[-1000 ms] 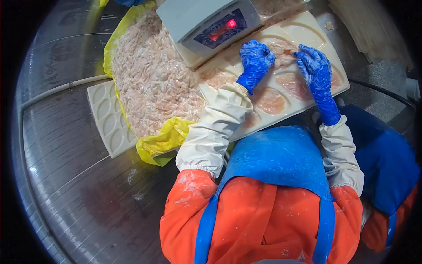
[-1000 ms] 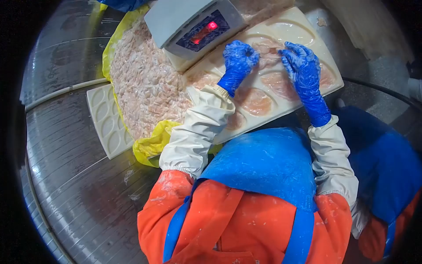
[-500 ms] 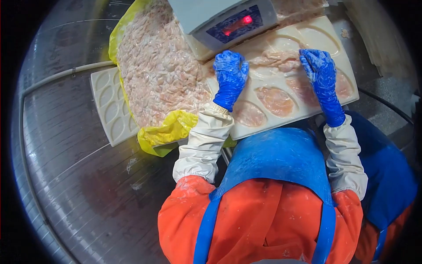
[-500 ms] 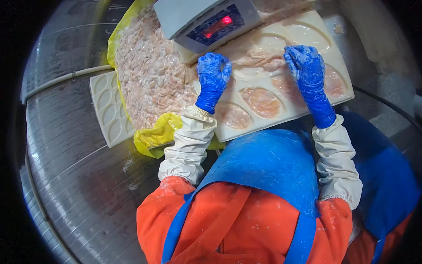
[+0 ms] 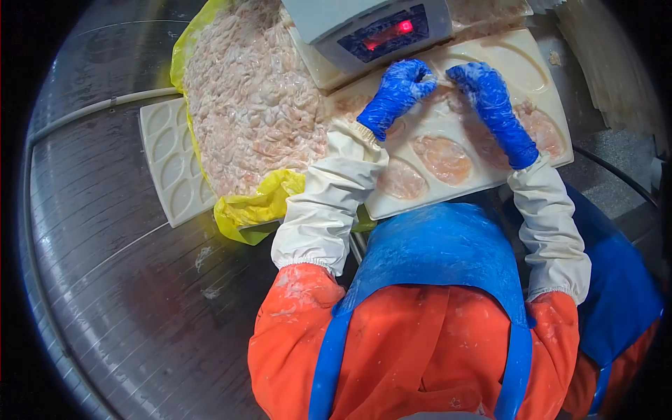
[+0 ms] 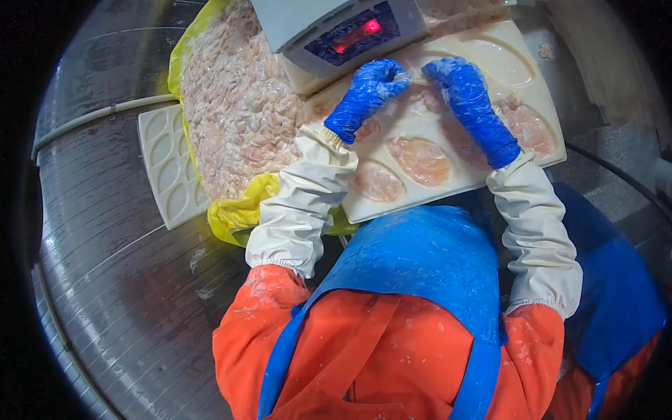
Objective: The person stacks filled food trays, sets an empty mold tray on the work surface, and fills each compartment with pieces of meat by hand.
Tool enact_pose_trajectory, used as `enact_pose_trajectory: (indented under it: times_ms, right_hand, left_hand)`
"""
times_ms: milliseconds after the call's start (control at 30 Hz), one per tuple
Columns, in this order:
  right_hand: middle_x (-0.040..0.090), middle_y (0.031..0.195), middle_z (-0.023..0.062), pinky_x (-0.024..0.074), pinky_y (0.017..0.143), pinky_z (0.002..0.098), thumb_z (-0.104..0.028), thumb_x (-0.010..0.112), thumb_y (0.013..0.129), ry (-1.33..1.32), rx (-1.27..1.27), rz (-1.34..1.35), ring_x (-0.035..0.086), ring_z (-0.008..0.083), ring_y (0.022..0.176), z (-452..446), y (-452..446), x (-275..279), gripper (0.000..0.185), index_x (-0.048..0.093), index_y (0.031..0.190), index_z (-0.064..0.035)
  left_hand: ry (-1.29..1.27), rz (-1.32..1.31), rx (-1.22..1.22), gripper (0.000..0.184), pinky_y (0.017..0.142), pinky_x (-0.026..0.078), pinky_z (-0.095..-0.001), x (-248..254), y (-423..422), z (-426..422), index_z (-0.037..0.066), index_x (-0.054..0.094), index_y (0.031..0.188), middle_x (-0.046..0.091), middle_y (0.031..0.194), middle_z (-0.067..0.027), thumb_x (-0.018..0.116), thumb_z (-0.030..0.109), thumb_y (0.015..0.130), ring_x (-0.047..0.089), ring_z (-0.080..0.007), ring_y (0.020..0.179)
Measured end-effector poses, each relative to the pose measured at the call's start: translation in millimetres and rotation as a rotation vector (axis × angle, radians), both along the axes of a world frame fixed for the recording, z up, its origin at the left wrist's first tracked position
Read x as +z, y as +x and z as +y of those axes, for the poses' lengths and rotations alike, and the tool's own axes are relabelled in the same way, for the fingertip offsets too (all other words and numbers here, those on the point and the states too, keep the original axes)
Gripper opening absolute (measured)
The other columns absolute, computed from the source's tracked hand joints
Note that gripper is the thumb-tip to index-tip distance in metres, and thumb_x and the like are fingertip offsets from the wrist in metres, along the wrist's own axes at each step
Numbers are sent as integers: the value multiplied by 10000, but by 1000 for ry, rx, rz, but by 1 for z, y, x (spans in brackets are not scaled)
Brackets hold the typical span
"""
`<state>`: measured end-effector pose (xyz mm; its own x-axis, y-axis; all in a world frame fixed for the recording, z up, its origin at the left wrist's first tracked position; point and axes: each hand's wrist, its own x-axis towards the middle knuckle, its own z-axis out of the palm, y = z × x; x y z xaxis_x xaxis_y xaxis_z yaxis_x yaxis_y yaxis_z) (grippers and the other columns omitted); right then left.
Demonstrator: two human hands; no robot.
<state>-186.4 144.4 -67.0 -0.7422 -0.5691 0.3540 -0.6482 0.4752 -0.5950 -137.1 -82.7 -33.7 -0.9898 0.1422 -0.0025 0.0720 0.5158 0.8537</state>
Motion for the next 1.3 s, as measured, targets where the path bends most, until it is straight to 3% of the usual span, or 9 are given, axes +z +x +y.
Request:
enact_pose_trajectory:
  times_ms: [133, 233, 467, 533, 600, 667, 833, 900, 1300]
  right_hand:
    - [680, 882, 96, 498, 733, 414, -147, 681, 776, -139, -71, 163, 626, 323, 825, -24, 9, 52, 243, 716, 1016, -147]
    - [696, 925, 144, 510, 781, 407, -212, 688, 852, 136, 111, -21, 649, 311, 852, -29, 3, 34, 232, 714, 1060, -114]
    - [688, 958, 131, 518, 808, 366, -194, 655, 909, -137, 71, -461, 659, 264, 864, -25, 1, 68, 233, 689, 1094, -58]
    - [688, 1002, 120, 519, 835, 351, -177, 639, 923, -191, 67, -111, 661, 233, 910, -29, -3, 73, 244, 683, 1127, -50]
    - [682, 1087, 119, 508, 886, 367, -166, 634, 926, -207, 122, -108, 644, 261, 1012, -32, -2, 103, 243, 684, 1150, -83]
    - [670, 1164, 117, 479, 952, 388, -148, 642, 902, -112, 318, 126, 611, 283, 1101, -29, 3, 113, 260, 694, 1156, -121]
    - [670, 1175, 111, 467, 944, 374, -110, 624, 876, 21, 167, -36, 610, 306, 1078, 21, 50, 70, 241, 720, 1097, -98]
    - [691, 1090, 123, 474, 896, 380, -115, 621, 885, 38, -158, -169, 626, 310, 999, 19, 67, 75, 230, 714, 1091, -72]
    - [657, 1062, 94, 457, 862, 430, -183, 600, 889, 175, -58, 68, 582, 304, 974, -43, 117, 49, 259, 673, 1121, -95]
  left_hand:
    - [359, -155, 76, 127, 670, 473, -300, 17, 7, -1, 40, 643, 875, 618, 743, -44, 706, 152, 874, 503, -123, 687]
    - [255, -141, 96, 117, 680, 475, -275, 44, 12, 2, 28, 645, 908, 641, 790, -13, 692, 132, 889, 526, -78, 733]
    - [459, -159, 139, 126, 740, 501, -249, 68, 13, -12, 6, 654, 977, 669, 879, -28, 684, 103, 902, 602, -88, 808]
    - [373, 161, 225, 119, 693, 509, -288, 84, 18, -8, 25, 673, 924, 672, 797, -42, 702, 133, 883, 608, -110, 739]
    - [255, 234, 244, 137, 717, 518, -322, 91, 30, -15, 50, 692, 927, 695, 826, -77, 718, 165, 857, 657, -185, 763]
    - [-73, 586, -87, 175, 784, 511, -380, 85, 48, -22, 80, 709, 940, 703, 878, -95, 734, 203, 817, 662, -267, 828]
    - [-325, 400, -5, 119, 765, 454, -454, 52, 95, -31, 116, 703, 869, 674, 885, -104, 710, 204, 789, 602, -323, 839]
    - [-291, 412, 32, 126, 750, 446, -458, 51, 86, -20, 120, 697, 872, 669, 880, -100, 702, 208, 783, 596, -327, 834]
    - [-550, 523, -128, 309, 823, 501, -423, 20, 51, -45, 194, 753, 996, 707, 1076, -66, 688, 99, 709, 639, -296, 940]
